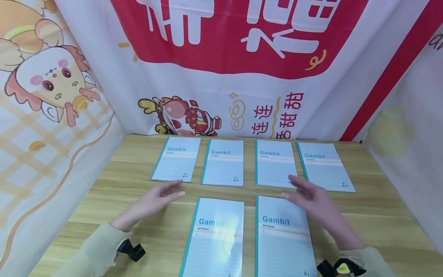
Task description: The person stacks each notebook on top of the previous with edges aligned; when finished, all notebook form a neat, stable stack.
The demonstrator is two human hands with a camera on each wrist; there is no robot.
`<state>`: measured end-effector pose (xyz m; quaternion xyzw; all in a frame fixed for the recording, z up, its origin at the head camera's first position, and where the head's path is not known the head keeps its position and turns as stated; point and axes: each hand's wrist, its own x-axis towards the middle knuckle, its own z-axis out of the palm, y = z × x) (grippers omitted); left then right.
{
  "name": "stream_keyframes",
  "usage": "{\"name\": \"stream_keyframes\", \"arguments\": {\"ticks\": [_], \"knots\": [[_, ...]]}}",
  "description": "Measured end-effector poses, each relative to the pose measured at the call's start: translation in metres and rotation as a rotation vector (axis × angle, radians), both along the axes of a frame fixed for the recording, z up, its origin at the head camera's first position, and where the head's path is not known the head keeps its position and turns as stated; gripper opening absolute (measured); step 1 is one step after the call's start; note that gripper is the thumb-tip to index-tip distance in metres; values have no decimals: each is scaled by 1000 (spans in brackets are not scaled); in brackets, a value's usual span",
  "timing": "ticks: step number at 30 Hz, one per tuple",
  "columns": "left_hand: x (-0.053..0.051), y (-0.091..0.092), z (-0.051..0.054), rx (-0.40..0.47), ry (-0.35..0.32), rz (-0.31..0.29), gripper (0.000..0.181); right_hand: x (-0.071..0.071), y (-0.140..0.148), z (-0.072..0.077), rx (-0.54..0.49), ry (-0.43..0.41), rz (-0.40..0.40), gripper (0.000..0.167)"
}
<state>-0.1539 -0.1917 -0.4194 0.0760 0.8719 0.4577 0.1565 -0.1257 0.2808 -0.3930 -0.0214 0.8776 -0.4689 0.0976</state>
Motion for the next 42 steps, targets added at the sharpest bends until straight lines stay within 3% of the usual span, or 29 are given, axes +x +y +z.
{"name": "stream_keyframes", "arguments": {"ticks": [4, 12, 21, 25, 31, 36, 42], "knots": [[5, 12, -5, 15, -31, -21, 72, 4, -23, -12, -86, -28, 62, 73], [19, 21, -8, 113, -105, -138, 67, 15, -61, -23, -232, -242, 124, 67], [35, 26, -6, 219, -206, -120, 69, 23, -81, -29, -362, -364, 277, 64], [40, 29, -8, 223, -199, -114, 68, 26, -85, -35, -403, -402, 321, 64], [47, 31, -10, 220, -157, -131, 67, 33, -91, -42, -451, -472, 266, 69], [46, 37, -13, 200, -135, -125, 65, 38, -95, -42, -495, -512, 220, 72], [47, 42, -14, 183, -138, -91, 65, 34, -92, -39, -499, -537, 254, 69]]}}
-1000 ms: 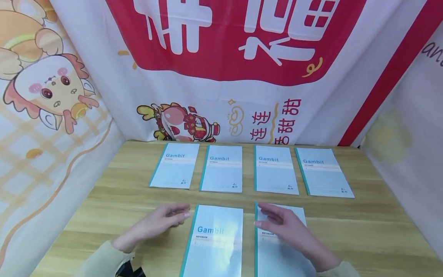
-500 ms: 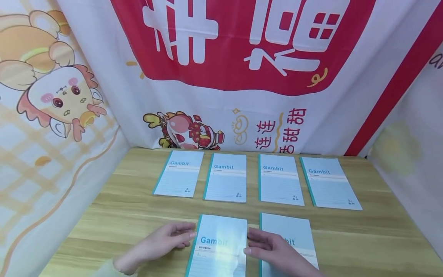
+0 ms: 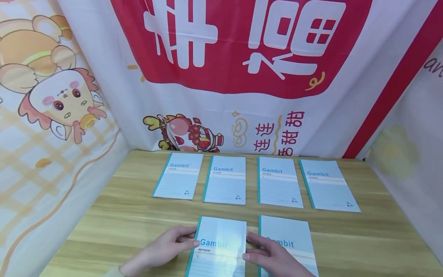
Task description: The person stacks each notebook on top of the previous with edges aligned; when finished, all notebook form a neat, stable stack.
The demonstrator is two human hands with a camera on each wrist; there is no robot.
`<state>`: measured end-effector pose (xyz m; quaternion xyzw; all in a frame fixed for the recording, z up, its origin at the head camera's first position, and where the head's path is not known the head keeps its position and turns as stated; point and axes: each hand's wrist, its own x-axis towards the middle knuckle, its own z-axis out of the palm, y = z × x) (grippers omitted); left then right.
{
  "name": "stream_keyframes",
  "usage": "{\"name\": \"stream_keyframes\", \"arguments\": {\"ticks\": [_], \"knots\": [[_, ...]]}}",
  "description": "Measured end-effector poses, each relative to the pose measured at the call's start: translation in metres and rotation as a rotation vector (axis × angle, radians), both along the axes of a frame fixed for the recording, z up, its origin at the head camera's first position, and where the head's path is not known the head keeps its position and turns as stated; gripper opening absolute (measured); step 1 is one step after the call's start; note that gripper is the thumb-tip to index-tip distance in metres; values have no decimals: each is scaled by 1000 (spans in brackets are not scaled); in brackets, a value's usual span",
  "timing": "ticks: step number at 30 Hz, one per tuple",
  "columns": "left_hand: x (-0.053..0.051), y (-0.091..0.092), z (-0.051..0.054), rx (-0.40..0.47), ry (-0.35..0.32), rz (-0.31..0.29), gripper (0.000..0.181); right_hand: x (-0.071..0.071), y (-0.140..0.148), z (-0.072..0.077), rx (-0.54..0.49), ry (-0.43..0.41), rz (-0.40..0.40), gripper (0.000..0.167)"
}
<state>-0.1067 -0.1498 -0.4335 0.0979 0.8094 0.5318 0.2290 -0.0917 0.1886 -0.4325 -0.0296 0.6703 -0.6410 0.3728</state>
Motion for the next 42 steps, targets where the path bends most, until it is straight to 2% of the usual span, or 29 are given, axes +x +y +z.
{"name": "stream_keyframes", "arguments": {"ticks": [3, 6, 12, 17, 21, 24, 27, 35, 38, 42], "knots": [[3, 0, -2, 9, -4, 39, 62, -2, 2, 0, -4, 12, 28, 68], [5, 0, -6, 25, 3, 69, 58, 0, 3, -2, -31, 1, 25, 67], [9, 1, -10, 31, 27, 74, 54, 7, 3, -9, -117, -51, -2, 66], [3, 1, -12, 58, 29, 101, 49, 6, 4, -9, -137, -58, -11, 67], [-2, 3, -16, 148, 3, 139, 52, 2, 3, -9, -126, -47, -27, 68], [-3, 5, -19, 213, -8, 181, 56, -1, 2, -11, -95, -10, -41, 69], [-4, 7, -22, 242, -9, 222, 58, -5, 2, -14, -57, 41, -53, 68], [-8, 7, -19, 313, -7, 243, 60, -14, 3, -19, 1, 195, -99, 68], [-11, 7, -17, 328, 7, 254, 61, -18, 3, -20, 22, 213, -88, 69], [-17, 8, -16, 350, 41, 286, 62, -22, 2, -24, 15, 190, -54, 70]]}}
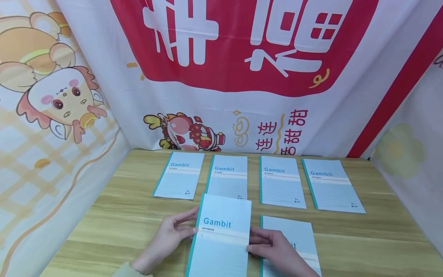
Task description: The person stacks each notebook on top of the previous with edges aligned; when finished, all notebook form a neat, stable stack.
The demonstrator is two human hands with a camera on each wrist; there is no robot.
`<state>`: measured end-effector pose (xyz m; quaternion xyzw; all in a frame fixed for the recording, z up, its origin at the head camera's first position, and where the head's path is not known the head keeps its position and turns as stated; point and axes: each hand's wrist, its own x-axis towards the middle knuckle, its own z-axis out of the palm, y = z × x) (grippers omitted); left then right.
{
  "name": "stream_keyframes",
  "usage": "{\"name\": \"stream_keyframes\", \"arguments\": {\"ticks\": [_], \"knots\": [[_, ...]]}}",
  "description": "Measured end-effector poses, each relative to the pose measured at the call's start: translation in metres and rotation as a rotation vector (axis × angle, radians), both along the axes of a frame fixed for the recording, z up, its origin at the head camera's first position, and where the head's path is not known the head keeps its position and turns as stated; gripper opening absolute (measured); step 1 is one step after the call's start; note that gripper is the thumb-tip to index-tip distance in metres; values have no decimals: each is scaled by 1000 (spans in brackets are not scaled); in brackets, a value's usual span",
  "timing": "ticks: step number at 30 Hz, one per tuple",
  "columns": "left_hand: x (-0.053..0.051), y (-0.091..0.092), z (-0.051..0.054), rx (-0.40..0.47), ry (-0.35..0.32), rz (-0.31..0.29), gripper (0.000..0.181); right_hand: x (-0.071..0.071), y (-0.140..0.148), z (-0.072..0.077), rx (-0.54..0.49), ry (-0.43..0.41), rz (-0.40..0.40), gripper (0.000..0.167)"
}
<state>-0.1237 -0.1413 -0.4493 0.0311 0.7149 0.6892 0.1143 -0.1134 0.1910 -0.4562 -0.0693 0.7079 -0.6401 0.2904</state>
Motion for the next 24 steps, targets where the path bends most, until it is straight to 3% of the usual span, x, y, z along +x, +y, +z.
{"name": "stream_keyframes", "arguments": {"ticks": [7, 17, 24], "knots": [[-10, 4, 2, 54, -3, 54, 62, 0, 0, -3, -55, -54, -18, 74], [-20, 7, 5, 46, -26, 34, 64, 3, -2, -3, -69, -73, -103, 74], [-26, 6, 5, 40, 11, 22, 60, -1, -6, -2, -26, -46, -155, 71]]}}
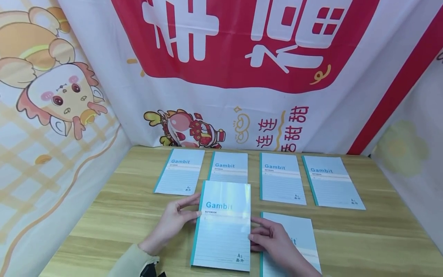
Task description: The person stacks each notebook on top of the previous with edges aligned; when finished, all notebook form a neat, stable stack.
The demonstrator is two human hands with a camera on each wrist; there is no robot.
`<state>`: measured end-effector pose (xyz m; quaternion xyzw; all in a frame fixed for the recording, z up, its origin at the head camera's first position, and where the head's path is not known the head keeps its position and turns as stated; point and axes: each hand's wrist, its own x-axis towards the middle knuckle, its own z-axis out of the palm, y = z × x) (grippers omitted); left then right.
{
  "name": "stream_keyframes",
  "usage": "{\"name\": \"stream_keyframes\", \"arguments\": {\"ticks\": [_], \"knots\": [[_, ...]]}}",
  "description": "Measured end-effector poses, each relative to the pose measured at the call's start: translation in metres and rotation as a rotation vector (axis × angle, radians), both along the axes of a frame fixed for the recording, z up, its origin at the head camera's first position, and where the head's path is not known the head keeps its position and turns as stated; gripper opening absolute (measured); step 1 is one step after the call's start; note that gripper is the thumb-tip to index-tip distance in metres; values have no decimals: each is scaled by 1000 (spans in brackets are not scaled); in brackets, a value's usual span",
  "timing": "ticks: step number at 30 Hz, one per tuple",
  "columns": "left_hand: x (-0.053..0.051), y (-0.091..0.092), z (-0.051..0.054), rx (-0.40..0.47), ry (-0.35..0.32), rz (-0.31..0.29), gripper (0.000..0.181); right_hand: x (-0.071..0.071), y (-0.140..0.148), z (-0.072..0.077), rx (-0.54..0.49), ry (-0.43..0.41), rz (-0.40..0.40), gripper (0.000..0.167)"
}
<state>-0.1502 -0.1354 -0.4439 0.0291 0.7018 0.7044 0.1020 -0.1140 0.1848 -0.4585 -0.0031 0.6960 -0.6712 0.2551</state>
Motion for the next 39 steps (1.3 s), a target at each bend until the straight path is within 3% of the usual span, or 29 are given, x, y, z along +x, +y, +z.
{"name": "stream_keyframes", "arguments": {"ticks": [7, 18, 28, 39], "knots": [[-9, -2, 0, -23, -13, 13, 57, -6, -7, 7, 10, 36, -49, 69], [-9, 1, -1, -13, -35, 74, 51, -12, -9, 14, 20, 65, -127, 63], [0, 2, -10, -18, -20, -6, 49, -32, -8, 19, 70, 63, -244, 57], [-10, -1, -9, -60, 2, -16, 47, -50, -11, 17, 39, 58, -258, 56]]}}
